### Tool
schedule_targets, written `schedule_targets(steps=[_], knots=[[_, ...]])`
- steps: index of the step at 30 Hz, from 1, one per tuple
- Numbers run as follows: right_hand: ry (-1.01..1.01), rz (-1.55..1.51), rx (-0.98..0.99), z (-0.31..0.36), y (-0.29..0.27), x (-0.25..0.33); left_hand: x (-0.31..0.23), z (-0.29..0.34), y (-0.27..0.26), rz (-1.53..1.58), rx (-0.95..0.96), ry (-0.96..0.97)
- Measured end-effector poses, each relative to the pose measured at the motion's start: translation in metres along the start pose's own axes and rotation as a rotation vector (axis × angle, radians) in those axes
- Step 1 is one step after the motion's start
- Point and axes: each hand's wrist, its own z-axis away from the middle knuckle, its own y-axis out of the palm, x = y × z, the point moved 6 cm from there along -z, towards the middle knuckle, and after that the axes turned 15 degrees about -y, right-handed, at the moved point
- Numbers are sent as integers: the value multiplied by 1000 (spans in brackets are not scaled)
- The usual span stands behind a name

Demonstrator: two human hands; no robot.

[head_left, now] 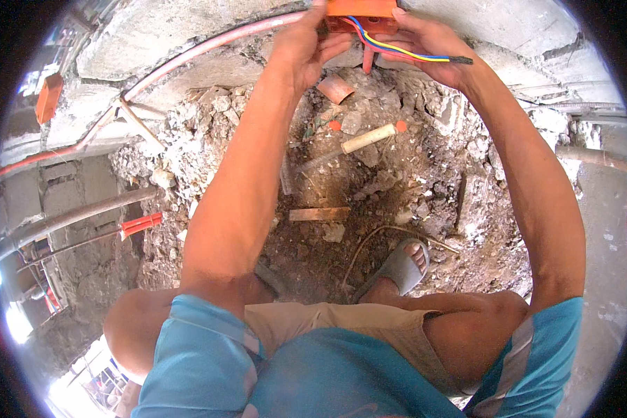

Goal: The person installs electrical wiring by threading colored wires through a pink conduit attached to a concrete block wall, securing the conduit with plastic clips, and organizing the wires into an orange junction box. The person uses a hammer to tap clips into place and adjusts the conduit alignment along the wall.

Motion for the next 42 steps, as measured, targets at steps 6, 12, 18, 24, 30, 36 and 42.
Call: schedule_targets(steps=[6, 12, 18, 24, 30, 36, 42], knots=[[-22, 103, 46, -4, 3, -1, 23, -27, -13, 335, 60, 132], [45, 313, 44, -5, -27, -6, 27, -14, 1, 446, -34, 121], [28, 345, 36, -8, -32, -3, 28, -12, 4, 468, -39, 23], [51, 347, -1, 1, -8, 30, 32, -23, -2, 532, 35, 112], [51, 295, 23, 0, -19, 15, 30, -10, 20, 521, 137, -36], [46, 257, 95, -12, -19, 8, 22, -16, 12, 340, 221, -1], [38, 242, 78, -12, -24, 5, 33, -23, 11, 604, 207, 96]])
